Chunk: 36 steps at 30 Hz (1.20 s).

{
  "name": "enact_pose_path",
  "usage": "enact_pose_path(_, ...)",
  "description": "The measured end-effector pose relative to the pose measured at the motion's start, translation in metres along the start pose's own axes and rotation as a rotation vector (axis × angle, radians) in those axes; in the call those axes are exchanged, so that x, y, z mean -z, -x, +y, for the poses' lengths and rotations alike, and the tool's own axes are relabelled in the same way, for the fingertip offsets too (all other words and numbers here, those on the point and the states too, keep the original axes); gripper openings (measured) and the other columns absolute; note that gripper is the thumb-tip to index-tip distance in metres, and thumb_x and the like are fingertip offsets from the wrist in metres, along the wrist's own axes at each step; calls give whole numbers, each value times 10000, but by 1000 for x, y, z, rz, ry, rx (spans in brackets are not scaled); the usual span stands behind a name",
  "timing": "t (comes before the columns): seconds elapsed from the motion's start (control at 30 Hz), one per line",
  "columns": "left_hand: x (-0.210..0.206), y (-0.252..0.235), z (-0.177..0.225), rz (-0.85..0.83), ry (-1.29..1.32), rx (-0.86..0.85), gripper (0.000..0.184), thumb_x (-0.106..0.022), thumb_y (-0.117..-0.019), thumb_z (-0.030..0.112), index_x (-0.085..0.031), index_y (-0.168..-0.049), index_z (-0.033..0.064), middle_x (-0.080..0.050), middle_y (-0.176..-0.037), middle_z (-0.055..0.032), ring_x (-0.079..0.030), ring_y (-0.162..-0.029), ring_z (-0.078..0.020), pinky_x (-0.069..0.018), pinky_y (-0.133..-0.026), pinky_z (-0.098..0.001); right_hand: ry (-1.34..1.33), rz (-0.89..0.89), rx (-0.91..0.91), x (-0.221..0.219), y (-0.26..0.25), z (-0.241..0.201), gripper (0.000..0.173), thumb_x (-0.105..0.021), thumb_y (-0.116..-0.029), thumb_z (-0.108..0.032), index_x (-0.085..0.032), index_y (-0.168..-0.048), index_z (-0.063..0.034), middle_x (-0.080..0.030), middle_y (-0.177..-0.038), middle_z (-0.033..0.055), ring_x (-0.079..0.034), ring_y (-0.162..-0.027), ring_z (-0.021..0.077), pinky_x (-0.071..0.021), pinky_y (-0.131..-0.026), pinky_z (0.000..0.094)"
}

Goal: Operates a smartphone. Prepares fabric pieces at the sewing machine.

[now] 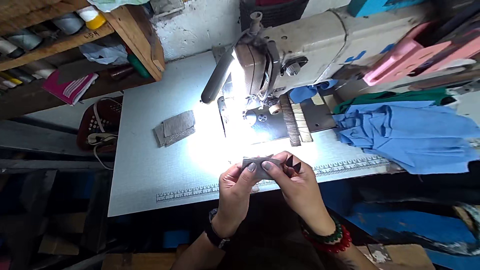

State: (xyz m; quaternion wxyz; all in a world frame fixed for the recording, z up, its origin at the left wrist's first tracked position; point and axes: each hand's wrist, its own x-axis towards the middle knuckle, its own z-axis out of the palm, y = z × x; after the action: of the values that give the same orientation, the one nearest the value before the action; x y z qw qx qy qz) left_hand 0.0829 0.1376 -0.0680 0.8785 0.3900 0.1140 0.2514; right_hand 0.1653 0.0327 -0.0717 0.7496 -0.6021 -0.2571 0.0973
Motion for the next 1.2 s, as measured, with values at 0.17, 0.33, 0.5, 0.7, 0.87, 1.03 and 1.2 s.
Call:
enact_pose_path(0.17,3,-4,8,-11,-20,43,151,-590,-1009,46,-723,-1050,-13,-753,-1019,-127,-749,-921,-188,-623,-865,-372,-29,3,-126,2,-4,3,283,-751,-922,-250,-566,-1100,-132,-532,-721,-128,-492,-584,-49,-438,-531,103)
enact_pose_path(0.33,13,-64,53,-178,-779,115,149,-608,-999,60,-723,-963,-28,-729,-825,-24,-699,-728,-65,-611,-700,-256,498,-115,-72,17,-33,4,204,-636,-968,-349,-678,-875,-172,-537,-671,-139,-469,-573,-63,-391,-520,139)
enact_pose_path(0.5,32,-136,47,-366,-1605,-150,200,-703,-946,204,-688,-1091,67,-669,-856,-60,-653,-762,-180,-570,-718,-412,1115,-270,39,8,-68,21,268,-658,-923,-331,-740,-938,-76,-692,-775,125,-693,-745,343,-498,-610,576)
enact_pose_path(0.7,42,-139,28,-488,-1906,-675,191,-624,-995,273,-788,-1006,177,-703,-1020,-53,-652,-1019,-241,-503,-915,-471,1227,-227,104,3,-69,28,266,-675,-894,-311,-782,-1084,-159,-738,-821,90,-717,-728,317,-516,-575,546)
enact_pose_path(0.87,41,-139,28,-516,-1970,-652,270,-563,-1008,319,-778,-1063,165,-695,-1063,-58,-634,-1069,-259,-470,-955,-488,1267,-273,100,3,-75,24,243,-640,-921,-316,-785,-1059,-178,-737,-812,86,-716,-725,310,-502,-557,523)
enact_pose_path(1.03,41,-145,28,-533,-2034,-652,313,-530,-1013,329,-775,-1101,155,-702,-1135,-73,-616,-1140,-274,-447,-987,-485,1270,-366,43,9,-80,20,232,-605,-968,-289,-767,-1095,-183,-730,-828,89,-716,-768,310,-521,-608,530)
enact_pose_path(1.2,42,-143,29,-527,-2025,-678,267,-556,-1013,317,-765,-1105,180,-704,-1096,-41,-617,-1095,-254,-443,-976,-475,960,24,308,92,-63,5,273,-507,-1031,-135,-744,-1050,1,-695,-976,127,-661,-880,155,-567,-778,328)
